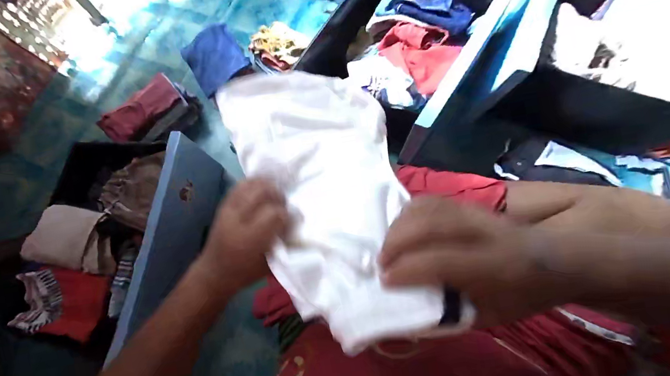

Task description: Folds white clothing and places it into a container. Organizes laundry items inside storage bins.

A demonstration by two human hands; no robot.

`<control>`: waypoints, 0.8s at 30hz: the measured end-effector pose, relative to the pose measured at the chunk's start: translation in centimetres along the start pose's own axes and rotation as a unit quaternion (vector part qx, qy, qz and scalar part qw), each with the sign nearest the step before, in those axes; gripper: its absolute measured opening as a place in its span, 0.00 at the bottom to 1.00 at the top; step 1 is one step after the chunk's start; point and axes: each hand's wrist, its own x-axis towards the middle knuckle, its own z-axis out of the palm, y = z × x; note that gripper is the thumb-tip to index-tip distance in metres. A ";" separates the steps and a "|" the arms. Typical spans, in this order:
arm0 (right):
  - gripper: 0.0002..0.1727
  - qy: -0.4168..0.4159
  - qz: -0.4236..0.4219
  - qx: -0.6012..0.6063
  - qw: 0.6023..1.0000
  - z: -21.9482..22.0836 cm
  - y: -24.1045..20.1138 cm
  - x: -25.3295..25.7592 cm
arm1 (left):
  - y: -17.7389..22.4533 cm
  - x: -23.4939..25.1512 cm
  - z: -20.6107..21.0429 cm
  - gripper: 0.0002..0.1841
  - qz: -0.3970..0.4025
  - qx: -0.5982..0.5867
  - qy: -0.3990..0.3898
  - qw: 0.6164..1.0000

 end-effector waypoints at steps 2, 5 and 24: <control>0.08 -0.054 0.008 0.029 0.998 4.2 0.4 -3.9 | 1.1 -5.6 4.0 0.06 -0.027 0.006 -0.078 0.997; 0.10 -0.083 0.052 0.062 0.993 7.3 1.9 -7.0 | 2.9 -9.5 7.3 0.05 -0.097 0.016 -0.101 0.990; 0.35 0.062 0.540 0.084 0.835 8.3 12.0 -0.5 | -0.7 -3.2 4.4 0.21 -0.679 -0.242 -0.031 0.692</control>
